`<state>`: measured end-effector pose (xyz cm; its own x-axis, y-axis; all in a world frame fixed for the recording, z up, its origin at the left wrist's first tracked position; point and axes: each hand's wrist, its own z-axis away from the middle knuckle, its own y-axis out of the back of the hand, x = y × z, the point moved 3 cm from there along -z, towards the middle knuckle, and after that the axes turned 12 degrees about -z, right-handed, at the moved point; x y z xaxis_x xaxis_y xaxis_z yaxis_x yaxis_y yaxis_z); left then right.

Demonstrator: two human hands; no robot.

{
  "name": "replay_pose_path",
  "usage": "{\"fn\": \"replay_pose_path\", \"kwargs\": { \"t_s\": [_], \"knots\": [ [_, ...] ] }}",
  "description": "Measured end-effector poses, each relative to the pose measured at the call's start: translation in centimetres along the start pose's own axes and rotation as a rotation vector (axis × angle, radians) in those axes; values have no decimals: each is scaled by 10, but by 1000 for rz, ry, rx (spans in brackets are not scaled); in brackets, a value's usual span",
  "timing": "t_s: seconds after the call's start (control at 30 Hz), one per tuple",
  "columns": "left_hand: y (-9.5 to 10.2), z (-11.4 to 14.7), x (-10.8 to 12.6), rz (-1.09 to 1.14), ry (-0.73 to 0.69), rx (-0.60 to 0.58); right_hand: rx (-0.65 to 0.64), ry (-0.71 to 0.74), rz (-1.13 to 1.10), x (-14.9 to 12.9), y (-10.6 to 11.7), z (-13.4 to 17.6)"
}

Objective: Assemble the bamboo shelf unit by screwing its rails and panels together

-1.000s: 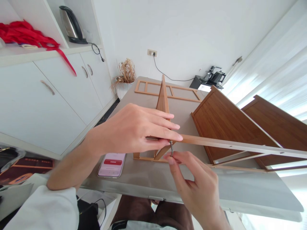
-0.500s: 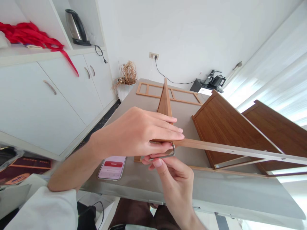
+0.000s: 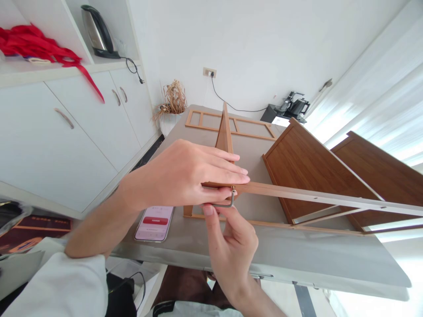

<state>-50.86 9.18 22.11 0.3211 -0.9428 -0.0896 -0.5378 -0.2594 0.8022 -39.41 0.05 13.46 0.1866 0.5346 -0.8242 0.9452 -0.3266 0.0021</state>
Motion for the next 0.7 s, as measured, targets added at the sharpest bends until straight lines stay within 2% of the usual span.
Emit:
{"fn": "replay_pose_path", "kwargs": {
  "t_s": [0.1, 0.2, 0.33, 0.43, 0.53, 0.7],
  "knots": [
    [0, -1, 1, 1, 1, 13, -18, 11, -1, -5, -2, 2],
    [1, -1, 2, -3, 5, 24, -111, 130, 36, -13, 6, 4],
    [2, -1, 2, -19, 5, 11, -151, 352, 200, -19, 34, -2],
    [2, -1, 1, -27, -5, 0, -143, 443, 375, -19, 52, -11],
    [2, -1, 1, -34, -11, -2, -141, 468, 435, -17, 59, -17],
    [1, -1, 2, -43, -16, 14, -113, 461, 437, -13, 59, -17]
  ]
}}
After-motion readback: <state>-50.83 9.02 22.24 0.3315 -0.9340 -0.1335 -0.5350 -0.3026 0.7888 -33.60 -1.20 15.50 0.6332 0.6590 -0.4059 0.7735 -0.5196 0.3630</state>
